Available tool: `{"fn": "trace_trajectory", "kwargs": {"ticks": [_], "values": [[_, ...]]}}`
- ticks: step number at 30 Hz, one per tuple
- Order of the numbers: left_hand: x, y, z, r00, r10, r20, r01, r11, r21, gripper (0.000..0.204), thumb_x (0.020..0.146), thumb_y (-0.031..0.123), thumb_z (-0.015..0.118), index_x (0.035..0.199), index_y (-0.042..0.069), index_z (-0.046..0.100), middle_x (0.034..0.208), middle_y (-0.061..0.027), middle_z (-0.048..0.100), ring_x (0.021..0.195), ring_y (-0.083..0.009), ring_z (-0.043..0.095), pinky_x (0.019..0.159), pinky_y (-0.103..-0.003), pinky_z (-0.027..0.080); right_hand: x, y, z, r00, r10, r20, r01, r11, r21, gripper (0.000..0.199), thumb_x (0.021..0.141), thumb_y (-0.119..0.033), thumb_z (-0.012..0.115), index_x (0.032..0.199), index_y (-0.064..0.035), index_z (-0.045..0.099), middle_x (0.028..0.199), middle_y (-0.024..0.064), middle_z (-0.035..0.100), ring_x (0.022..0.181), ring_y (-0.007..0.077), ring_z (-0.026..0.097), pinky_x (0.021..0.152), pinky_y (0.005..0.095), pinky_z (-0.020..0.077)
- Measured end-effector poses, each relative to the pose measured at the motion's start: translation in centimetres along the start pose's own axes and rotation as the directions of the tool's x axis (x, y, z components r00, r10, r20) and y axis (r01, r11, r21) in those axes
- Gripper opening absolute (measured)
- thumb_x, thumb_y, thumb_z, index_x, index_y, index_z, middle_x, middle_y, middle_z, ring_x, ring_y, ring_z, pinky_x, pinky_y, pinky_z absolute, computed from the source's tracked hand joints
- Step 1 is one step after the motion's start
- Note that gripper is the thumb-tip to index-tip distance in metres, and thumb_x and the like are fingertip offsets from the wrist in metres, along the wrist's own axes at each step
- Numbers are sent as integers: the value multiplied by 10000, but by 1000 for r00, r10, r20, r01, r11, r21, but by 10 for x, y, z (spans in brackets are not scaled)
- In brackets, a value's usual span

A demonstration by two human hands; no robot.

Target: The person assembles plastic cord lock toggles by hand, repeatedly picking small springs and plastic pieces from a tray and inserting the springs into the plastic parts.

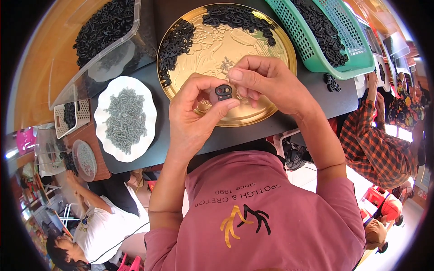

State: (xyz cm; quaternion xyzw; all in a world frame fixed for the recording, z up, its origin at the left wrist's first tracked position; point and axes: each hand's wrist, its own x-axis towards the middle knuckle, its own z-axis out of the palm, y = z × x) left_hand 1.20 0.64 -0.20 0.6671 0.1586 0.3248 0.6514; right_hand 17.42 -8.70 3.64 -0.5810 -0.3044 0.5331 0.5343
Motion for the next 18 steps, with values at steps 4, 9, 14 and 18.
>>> {"fn": "trace_trajectory", "kwargs": {"ticks": [4,9,14,18], "values": [[3,-2,1,990,139,6,-138,983,124,266,717,2,777,922,24,610,811,-28,575,660,-83,516,593,-211,428,-3,7,4,998,45,46,-46,999,5,288,881,-305,676,817,-26,653,642,-16,571,533,47,485,495,192,385],[1,-4,-1,980,199,12,-196,952,234,268,708,9,784,914,20,613,808,-48,578,639,-101,515,567,-225,427,-6,14,13,999,33,37,-35,998,43,281,887,-297,671,796,-32,648,619,-29,541,521,34,445,479,192,337],[-2,-4,-4,968,248,40,-249,929,275,252,710,1,776,907,19,621,803,-64,597,627,-112,518,550,-233,432,-6,23,14,997,-55,63,48,992,117,267,897,-264,663,758,-41,616,613,-30,525,519,36,444,493,189,335],[-2,-5,-4,963,268,38,-267,913,309,249,711,4,777,904,19,620,796,-63,598,615,-112,519,536,-232,430,-5,27,16,998,-39,58,27,982,188,260,895,-256,667,763,-37,614,618,-22,531,519,39,451,489,191,339]]}}
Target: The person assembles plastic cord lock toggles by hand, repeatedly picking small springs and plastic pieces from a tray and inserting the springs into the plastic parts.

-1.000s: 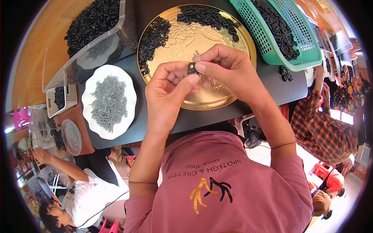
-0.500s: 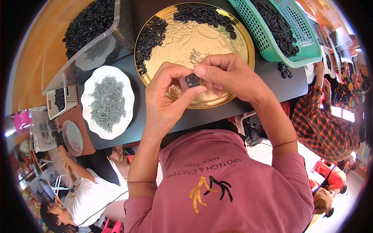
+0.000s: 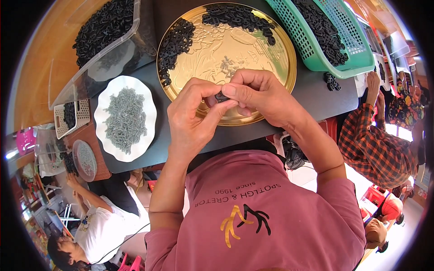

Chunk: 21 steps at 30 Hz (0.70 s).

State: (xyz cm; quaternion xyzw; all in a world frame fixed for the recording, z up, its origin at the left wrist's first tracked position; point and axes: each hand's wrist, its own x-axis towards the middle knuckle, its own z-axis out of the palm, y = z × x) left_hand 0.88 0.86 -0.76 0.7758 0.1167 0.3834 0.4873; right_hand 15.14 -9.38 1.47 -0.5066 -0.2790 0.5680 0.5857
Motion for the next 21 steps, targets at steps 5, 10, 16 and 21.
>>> {"fn": "trace_trajectory", "kwargs": {"ticks": [5,10,16,21], "values": [[2,4,1,1000,9,8,-10,997,75,232,718,15,775,887,15,616,785,-64,594,589,-106,519,496,-223,419,2,5,-4,1000,23,-1,-23,997,76,254,889,-235,673,758,-28,605,615,-12,528,522,55,470,483,195,358],[3,6,0,1000,16,14,-17,995,96,226,719,12,773,880,15,615,773,-66,588,588,-109,518,492,-226,418,2,3,-4,999,35,17,-36,995,93,248,885,-231,676,752,-34,605,612,-13,523,523,60,470,492,196,365],[4,5,-1,998,43,38,-46,997,67,312,711,22,783,972,23,612,785,-56,581,639,-112,513,540,-233,426,-10,-15,-2,1000,-6,-31,1,990,-144,203,890,-195,668,791,-21,633,658,-5,541,562,44,468,498,203,380],[-4,-4,-5,990,-136,32,134,990,46,343,745,-4,747,1057,31,609,780,-32,565,658,-101,499,566,-216,418,-33,-59,-16,797,-552,-245,284,700,-655,131,880,-142,670,922,-24,710,724,-30,629,640,10,500,550,173,387]]}}
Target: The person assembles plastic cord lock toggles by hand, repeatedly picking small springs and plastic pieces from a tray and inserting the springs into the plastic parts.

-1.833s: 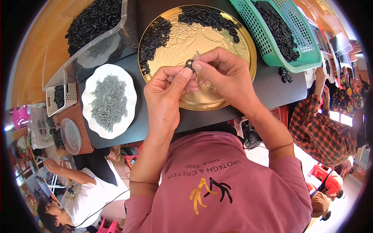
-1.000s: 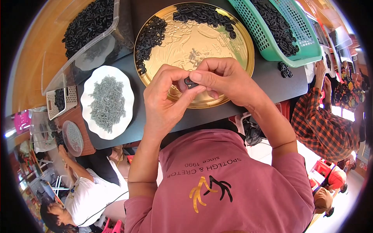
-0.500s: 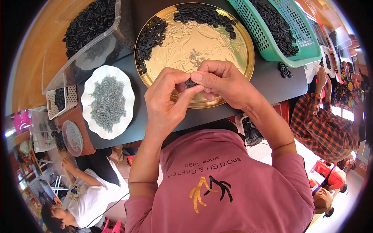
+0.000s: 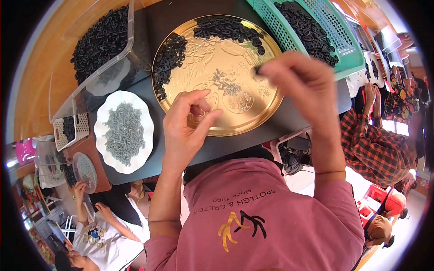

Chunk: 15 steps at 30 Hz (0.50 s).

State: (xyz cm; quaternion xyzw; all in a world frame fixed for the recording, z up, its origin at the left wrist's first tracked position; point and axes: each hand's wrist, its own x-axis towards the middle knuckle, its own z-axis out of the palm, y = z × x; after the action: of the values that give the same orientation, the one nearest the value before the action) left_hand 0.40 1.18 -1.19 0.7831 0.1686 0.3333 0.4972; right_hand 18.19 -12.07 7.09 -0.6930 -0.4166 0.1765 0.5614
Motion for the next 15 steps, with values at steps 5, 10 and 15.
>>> {"fn": "trace_trajectory", "kwargs": {"ticks": [5,10,15], "values": [[-1,-2,-1,995,-90,-53,90,996,-9,196,803,-6,694,985,4,623,754,-45,574,603,-96,512,542,-216,420,33,6,-62,893,-283,-350,165,929,-331,152,883,-95,660,1012,-21,692,810,-23,643,682,15,517,591,157,403],[3,-4,1,996,-36,-87,42,996,76,96,830,10,669,910,-21,625,735,-73,591,579,-114,549,523,-235,428,28,15,-42,891,-395,-225,276,863,-423,130,872,-71,645,983,-13,679,811,23,643,652,87,550,601,223,450],[3,-5,1,995,-68,-73,74,995,73,67,834,18,663,873,-20,625,724,-89,587,577,-143,564,525,-253,439,30,52,1,975,-192,112,220,751,-623,163,865,-122,600,968,-13,663,917,142,624,798,346,625,711,411,504]]}}
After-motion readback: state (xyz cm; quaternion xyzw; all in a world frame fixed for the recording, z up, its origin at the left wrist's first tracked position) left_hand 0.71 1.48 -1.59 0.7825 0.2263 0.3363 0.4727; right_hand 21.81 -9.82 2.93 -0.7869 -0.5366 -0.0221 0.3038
